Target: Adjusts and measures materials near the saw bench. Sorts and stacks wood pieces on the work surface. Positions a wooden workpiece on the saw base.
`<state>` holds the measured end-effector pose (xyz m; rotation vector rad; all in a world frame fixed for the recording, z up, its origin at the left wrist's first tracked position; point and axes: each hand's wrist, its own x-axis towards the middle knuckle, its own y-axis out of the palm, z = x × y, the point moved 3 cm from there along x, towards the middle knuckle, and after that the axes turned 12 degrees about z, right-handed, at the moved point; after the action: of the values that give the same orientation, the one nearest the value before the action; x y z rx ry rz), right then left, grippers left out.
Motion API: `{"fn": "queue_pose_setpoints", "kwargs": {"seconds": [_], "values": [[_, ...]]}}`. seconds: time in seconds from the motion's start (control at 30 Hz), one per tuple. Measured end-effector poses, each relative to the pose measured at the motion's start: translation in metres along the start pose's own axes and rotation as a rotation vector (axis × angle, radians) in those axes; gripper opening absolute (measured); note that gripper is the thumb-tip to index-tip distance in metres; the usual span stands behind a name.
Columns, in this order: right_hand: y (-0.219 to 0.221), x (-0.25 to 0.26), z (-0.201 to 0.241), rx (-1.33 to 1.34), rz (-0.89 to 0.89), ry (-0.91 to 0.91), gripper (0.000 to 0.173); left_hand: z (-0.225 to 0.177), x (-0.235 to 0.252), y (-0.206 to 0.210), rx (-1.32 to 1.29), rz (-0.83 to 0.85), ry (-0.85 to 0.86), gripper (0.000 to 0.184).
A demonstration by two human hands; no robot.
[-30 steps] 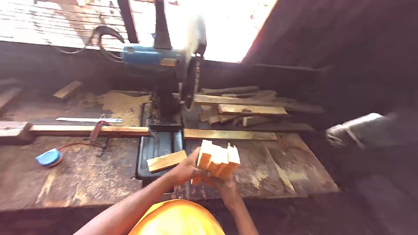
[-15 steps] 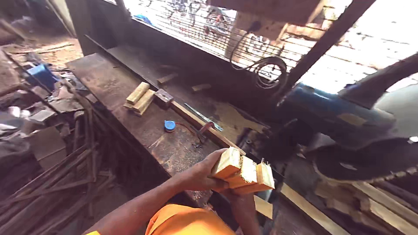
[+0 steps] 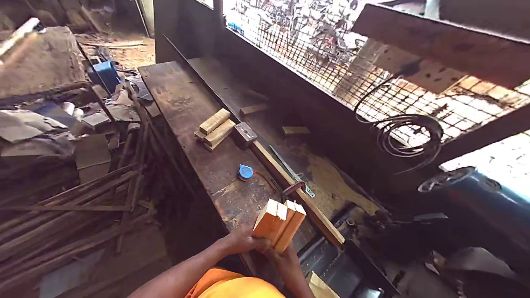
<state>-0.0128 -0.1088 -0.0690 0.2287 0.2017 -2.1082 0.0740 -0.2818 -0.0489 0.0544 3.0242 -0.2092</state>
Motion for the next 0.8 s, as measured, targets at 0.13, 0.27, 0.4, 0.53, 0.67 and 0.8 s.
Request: {"fn": "queue_pose_setpoints", "kwargs": {"seconds": [0.13, 0.27, 0.4, 0.53, 0.67, 0.8], "values": [[0.016, 0.020, 0.018, 0.136, 0.118, 0.092, 0.088, -0.013, -0.012, -0.021, -0.301, -0.114, -0.045, 0.099], [0.049, 0.076, 0.066, 0.271, 0.259, 0.095, 0.078, -0.035, -0.021, -0.083, -0.326, -0.255, -0.208, 0.101], [0.087, 0.151, 0.128, 0.395, 0.398, 0.099, 0.056, -0.079, -0.017, -0.172, -0.247, -0.355, -0.355, 0.085], [0.102, 0.192, 0.136, 0.138, 0.473, 0.232, 0.071, -0.048, 0.008, -0.260, 0.160, -0.452, -0.503, 0.075], [0.092, 0.156, 0.093, -0.052, 0.551, 0.214, 0.051, -0.031, 0.020, -0.269, 0.422, -0.475, -0.624, 0.092], [0.029, 0.054, 0.037, 0.104, 0.527, 0.188, 0.056, -0.029, 0.022, -0.232, 0.511, -0.573, -0.667, 0.100]]}}
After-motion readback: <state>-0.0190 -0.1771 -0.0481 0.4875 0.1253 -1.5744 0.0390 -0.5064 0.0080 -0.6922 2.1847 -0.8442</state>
